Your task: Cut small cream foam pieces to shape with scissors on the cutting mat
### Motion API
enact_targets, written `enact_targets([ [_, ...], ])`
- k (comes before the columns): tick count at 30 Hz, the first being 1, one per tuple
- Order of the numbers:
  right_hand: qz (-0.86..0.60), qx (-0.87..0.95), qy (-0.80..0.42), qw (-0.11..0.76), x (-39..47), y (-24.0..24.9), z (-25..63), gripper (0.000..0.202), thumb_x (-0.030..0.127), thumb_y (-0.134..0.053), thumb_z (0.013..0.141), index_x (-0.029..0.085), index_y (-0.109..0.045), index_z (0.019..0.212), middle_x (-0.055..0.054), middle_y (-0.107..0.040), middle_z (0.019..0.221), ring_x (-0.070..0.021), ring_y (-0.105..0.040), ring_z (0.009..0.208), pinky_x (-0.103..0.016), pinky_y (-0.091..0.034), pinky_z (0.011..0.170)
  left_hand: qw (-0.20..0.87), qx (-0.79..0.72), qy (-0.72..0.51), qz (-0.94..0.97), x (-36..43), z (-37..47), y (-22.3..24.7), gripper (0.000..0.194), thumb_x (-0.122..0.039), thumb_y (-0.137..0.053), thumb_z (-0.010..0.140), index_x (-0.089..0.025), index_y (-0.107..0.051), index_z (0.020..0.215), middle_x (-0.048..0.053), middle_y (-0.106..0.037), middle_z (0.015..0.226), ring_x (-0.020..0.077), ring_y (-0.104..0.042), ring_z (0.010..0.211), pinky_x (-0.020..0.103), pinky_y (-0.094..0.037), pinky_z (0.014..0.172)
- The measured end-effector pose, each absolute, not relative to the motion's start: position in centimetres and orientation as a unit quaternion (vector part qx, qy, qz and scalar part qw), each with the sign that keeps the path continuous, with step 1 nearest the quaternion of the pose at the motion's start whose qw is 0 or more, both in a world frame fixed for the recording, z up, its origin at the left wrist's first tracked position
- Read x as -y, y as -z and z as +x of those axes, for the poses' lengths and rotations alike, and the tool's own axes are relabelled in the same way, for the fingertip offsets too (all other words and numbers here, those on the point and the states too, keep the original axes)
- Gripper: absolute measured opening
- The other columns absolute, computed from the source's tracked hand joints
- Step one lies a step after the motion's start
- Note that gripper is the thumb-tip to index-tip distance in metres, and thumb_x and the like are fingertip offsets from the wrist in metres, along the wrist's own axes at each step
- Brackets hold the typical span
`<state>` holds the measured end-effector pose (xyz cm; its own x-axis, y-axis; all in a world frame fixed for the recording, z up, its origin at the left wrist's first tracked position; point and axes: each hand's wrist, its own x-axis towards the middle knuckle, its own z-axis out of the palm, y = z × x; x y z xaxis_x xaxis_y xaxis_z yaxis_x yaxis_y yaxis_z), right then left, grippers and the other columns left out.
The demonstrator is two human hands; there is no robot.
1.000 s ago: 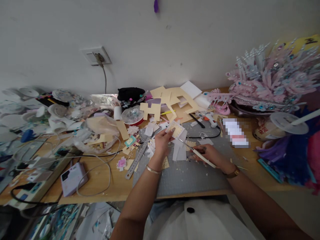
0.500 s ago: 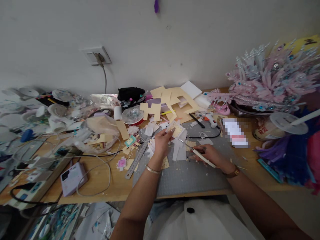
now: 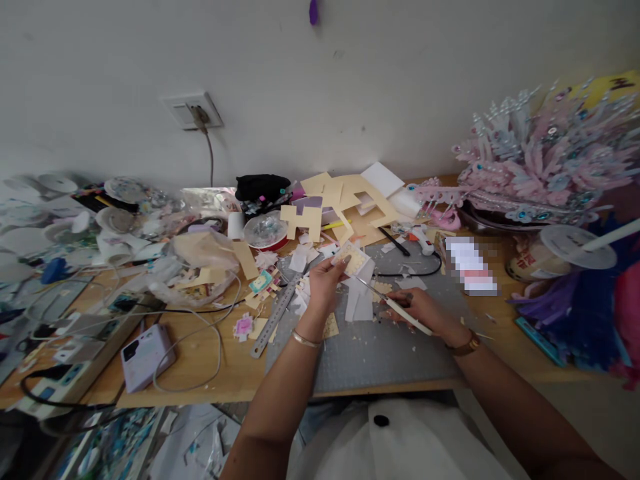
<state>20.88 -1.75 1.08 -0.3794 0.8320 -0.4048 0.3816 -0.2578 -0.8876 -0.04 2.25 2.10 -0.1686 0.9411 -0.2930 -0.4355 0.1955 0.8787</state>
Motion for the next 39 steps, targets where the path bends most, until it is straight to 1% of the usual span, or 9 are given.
enact_targets([
  [9, -0.517, 0.571, -0.605, 0.202, 1.7, -0.8, 21.0, 0.05, 0.047, -0.081, 0.06, 0.014, -0.078, 0.098, -0.006, -0.075, 0.082, -0.0165, -0.063, 0.061, -0.025, -0.046, 0.049, 0.587, -0.503, -0.58, 0.257, -2.3, 0.0, -1.9, 0.05, -0.049, -0.091, 0.037, -0.015, -0.073, 0.069, 0.003, -0.071, 0.069, 0.013, -0.062, 0.061, 0.025, -0.05, 0.059],
  [15, -0.502, 0.588, -0.598, 0.212, 1.7, -0.4, 21.1, 0.049, 0.048, -0.082, 0.06, 0.015, -0.078, 0.096, -0.008, -0.076, 0.086, -0.0201, -0.066, 0.069, -0.026, -0.048, 0.052, 0.587, -0.504, -0.577, 0.261, -2.3, -0.1, -2.0, 0.046, -0.048, -0.091, 0.039, -0.016, -0.073, 0.067, 0.002, -0.07, 0.067, 0.0119, -0.06, 0.059, 0.024, -0.049, 0.058],
  [20, -0.513, 0.572, -0.605, 0.207, 1.6, -0.2, 21.2, 0.047, 0.043, -0.082, 0.059, 0.015, -0.078, 0.096, -0.008, -0.076, 0.086, -0.018, -0.065, 0.064, -0.025, -0.048, 0.05, 0.596, -0.499, -0.573, 0.259, -2.2, -0.2, -2.1, 0.045, -0.046, -0.091, 0.039, -0.015, -0.073, 0.067, 0.002, -0.07, 0.067, 0.0117, -0.06, 0.058, 0.024, -0.049, 0.058],
  [25, -0.515, 0.537, -0.639, 0.194, 1.6, 0.3, 21.5, 0.051, 0.042, -0.084, 0.056, 0.017, -0.076, 0.1, -0.008, -0.076, 0.09, -0.0157, -0.064, 0.058, -0.022, -0.042, 0.041, 0.594, -0.501, -0.574, 0.258, -2.4, -0.4, -1.8, 0.045, -0.045, -0.091, 0.041, -0.015, -0.074, 0.071, 0.002, -0.07, 0.068, 0.0117, -0.06, 0.058, 0.024, -0.049, 0.058],
  [28, -0.506, 0.553, -0.63, 0.203, 1.7, 0.3, 21.4, 0.051, 0.043, -0.085, 0.055, 0.018, -0.075, 0.097, -0.008, -0.076, 0.096, -0.0198, -0.068, 0.068, -0.025, -0.048, 0.047, 0.584, -0.501, -0.585, 0.256, -2.5, -0.6, -1.6, 0.044, -0.045, -0.09, 0.043, -0.015, -0.074, 0.071, 0.001, -0.069, 0.068, 0.0111, -0.059, 0.058, 0.024, -0.048, 0.057],
  [30, -0.496, 0.583, -0.602, 0.227, 1.9, 0.1, 21.2, 0.046, 0.044, -0.084, 0.055, 0.017, -0.074, 0.091, -0.009, -0.076, 0.097, -0.0233, -0.07, 0.079, -0.03, -0.055, 0.061, 0.577, -0.501, -0.592, 0.258, -2.6, -0.7, -1.5, 0.041, -0.044, -0.089, 0.046, -0.015, -0.071, 0.068, 0.0, -0.068, 0.066, 0.0105, -0.058, 0.058, 0.023, -0.047, 0.056],
  [33, -0.516, 0.62, -0.521, 0.278, 1.9, -0.4, 21.4, 0.042, 0.046, -0.08, 0.061, 0.018, -0.073, 0.091, -0.008, -0.076, 0.092, -0.0252, -0.071, 0.084, -0.035, -0.055, 0.075, 0.572, -0.502, -0.596, 0.255, -2.8, -0.9, -1.4, 0.04, -0.044, -0.089, 0.046, -0.015, -0.069, 0.065, -0.001, -0.066, 0.064, 0.0102, -0.057, 0.058, 0.023, -0.048, 0.057],
  [37, -0.67, 0.601, -0.276, 0.338, 0.9, -1.4, 24.4, 0.039, 0.048, -0.07, 0.071, 0.02, -0.072, 0.098, -0.009, -0.076, 0.087, -0.0276, -0.07, 0.082, -0.036, -0.053, 0.072, 0.576, -0.507, -0.595, 0.24, -3.0, -1.0, -1.2, 0.045, -0.045, -0.089, 0.041, -0.014, -0.069, 0.066, -0.001, -0.065, 0.063, 0.0104, -0.057, 0.057, 0.024, -0.048, 0.057],
  [39, -0.748, 0.552, -0.179, 0.322, 0.3, -2.5, 26.8, 0.038, 0.045, -0.065, 0.076, 0.018, -0.071, 0.102, -0.011, -0.075, 0.086, -0.0283, -0.07, 0.082, -0.035, -0.051, 0.069, 0.576, -0.507, -0.597, 0.235, -3.1, -1.0, -1.2, 0.045, -0.045, -0.089, 0.039, -0.014, -0.069, 0.065, -0.001, -0.065, 0.063, 0.0102, -0.057, 0.058, 0.024, -0.048, 0.058],
])
